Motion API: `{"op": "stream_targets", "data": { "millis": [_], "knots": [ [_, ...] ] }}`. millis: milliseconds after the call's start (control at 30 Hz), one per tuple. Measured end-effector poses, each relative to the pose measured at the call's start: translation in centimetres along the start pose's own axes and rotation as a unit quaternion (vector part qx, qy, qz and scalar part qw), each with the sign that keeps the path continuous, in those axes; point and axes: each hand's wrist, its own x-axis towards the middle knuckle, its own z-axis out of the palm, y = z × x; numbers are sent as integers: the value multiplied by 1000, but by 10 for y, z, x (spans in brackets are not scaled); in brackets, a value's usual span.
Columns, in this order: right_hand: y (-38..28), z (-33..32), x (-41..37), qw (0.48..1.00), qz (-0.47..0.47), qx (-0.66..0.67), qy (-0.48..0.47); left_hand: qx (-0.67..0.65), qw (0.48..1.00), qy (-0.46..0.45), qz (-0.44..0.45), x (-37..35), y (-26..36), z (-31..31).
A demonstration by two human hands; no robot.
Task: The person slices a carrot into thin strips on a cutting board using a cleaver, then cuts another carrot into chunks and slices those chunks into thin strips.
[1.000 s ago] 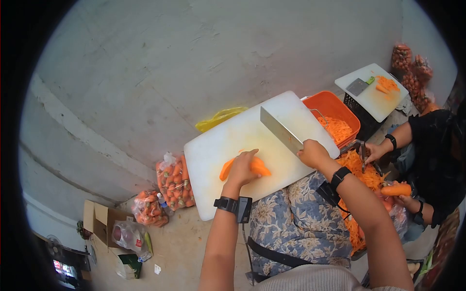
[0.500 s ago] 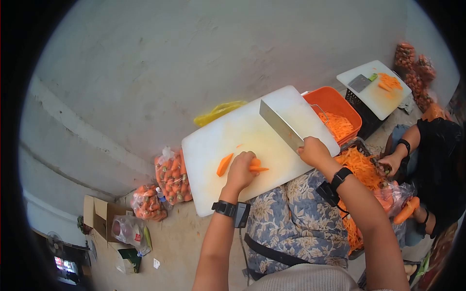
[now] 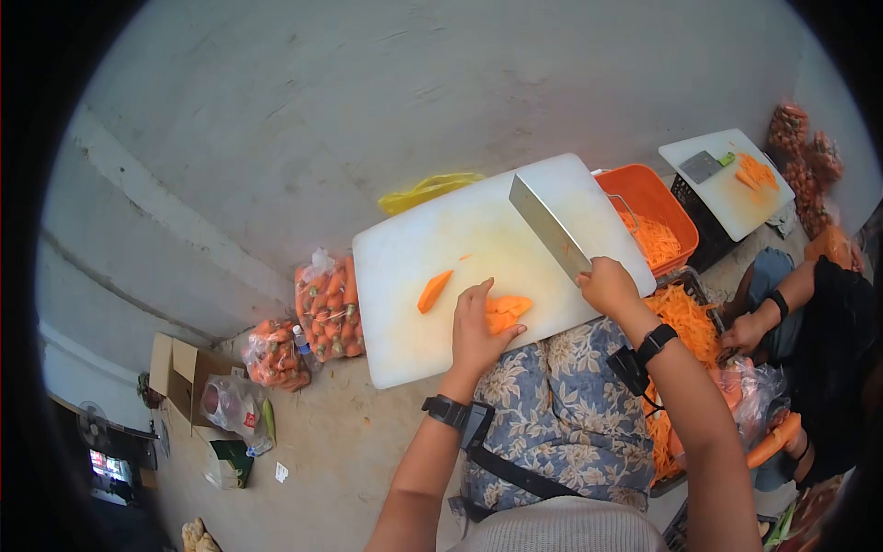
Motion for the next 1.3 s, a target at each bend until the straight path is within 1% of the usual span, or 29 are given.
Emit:
{"op": "stream_targets", "data": {
  "millis": [67,100,167,200,267,300,367,400,467,500,567,700,767,800,867,900,967,1000,1067,1200,1300],
  "knots": [
    [-2,-2,-1,1000,0,-11,-1,0,999,48,-9,-1,2,14],
    [-3,-2,-2,1000,-1,-12,-1,0,999,49,-9,0,5,18],
    [-5,-4,-2,1000,-1,-12,-6,89,995,50,-6,4,9,26],
    [-5,-4,-2,1000,-3,-15,-6,86,995,53,-7,6,12,27],
    [-3,-2,0,1000,3,-9,0,186,982,12,-38,11,18,27],
    [-1,-1,1,1000,3,-10,1,185,982,13,-37,14,16,28],
    [3,2,1,1000,-8,0,16,182,982,-26,-40,20,7,27],
    [3,2,0,1000,-5,3,14,184,982,-30,-40,22,4,24],
    [1,-1,1,1000,1,5,-2,123,991,-42,-42,30,-2,16],
    [-1,-3,0,1000,2,8,-4,125,990,-44,-42,35,-5,12],
    [-6,-7,-1,1000,14,-6,-11,91,990,-95,-54,43,-8,3],
    [2,-1,1,1000,15,12,-2,76,991,-108,-27,45,-17,-12],
    [2,-2,-1,1000,4,19,4,28,993,-100,-52,43,-19,-18],
    [2,-2,-1,1000,6,20,3,29,993,-102,-52,40,-18,-20],
    [3,-2,0,1000,7,15,4,22,999,-17,19,30,-16,-24],
    [3,-2,-1,1000,8,16,3,23,999,-18,18,24,-12,-25],
    [2,-3,-1,1000,-1,14,7,72,994,-2,77,10,-5,-23],
    [1,-3,-2,1000,-2,14,4,73,995,-2,74,1,-6,-18],
    [0,-4,-2,1000,-2,6,-1,69,995,-45,63,-12,-9,-7],
    [-3,-2,-6,1000,-1,-3,0,67,995,-40,62,-15,-7,-8],
    [2,2,-3,1000,-10,12,17,56,996,-53,43,-11,-4,-14]
  ]
}}
